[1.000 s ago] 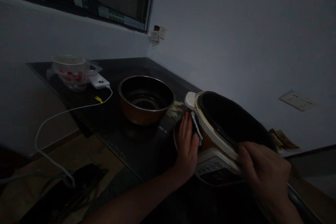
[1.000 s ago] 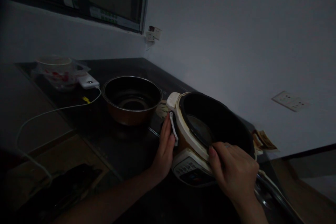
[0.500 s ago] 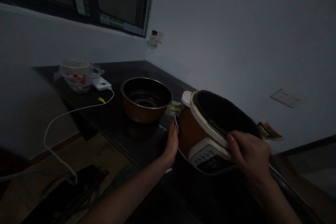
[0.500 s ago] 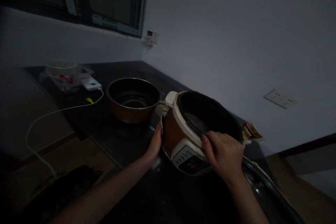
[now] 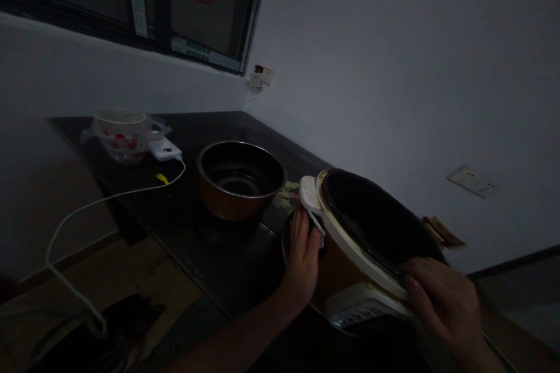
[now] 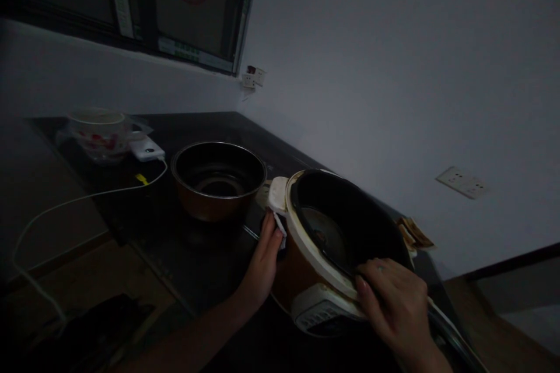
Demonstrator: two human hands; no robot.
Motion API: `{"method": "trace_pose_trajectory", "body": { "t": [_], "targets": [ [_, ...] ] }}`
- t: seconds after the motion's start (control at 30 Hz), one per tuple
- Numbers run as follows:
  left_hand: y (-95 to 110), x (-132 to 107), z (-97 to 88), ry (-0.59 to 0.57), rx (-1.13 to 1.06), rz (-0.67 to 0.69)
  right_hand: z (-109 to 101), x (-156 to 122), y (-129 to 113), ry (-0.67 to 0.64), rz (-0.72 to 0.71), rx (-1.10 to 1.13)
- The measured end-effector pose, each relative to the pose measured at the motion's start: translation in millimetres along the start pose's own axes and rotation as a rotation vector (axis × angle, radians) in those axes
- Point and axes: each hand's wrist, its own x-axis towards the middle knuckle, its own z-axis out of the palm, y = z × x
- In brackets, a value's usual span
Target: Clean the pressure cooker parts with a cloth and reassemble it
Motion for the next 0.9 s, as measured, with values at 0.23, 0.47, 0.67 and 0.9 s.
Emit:
{"method": "trace_pose_trajectory", "body": {
  "t": [0.23,0.47,0.67,0.9],
  "targets": [
    [-26.7,12.9,-20.8,0.029,-0.148,-0.248,-3.4,5.4,5.0,0.016,-0.056,-0.003],
    [-24.2,7.9,-23.4,0.038,-0.205,-0.356,-3.9,-3.2,19.8,-0.004,-0.049,0.048],
    [19.6,21.0,-5.0,-0.026,-0.147,-0.115,-9.8,3.0,18.0,-0.084,-0.056,0.042],
    [11.0,36.2,-12.0,-0.049,-0.150,-0.156,-21.9,22.4,-3.1,-0.192,-0.019,-0.034]
  ]
}}
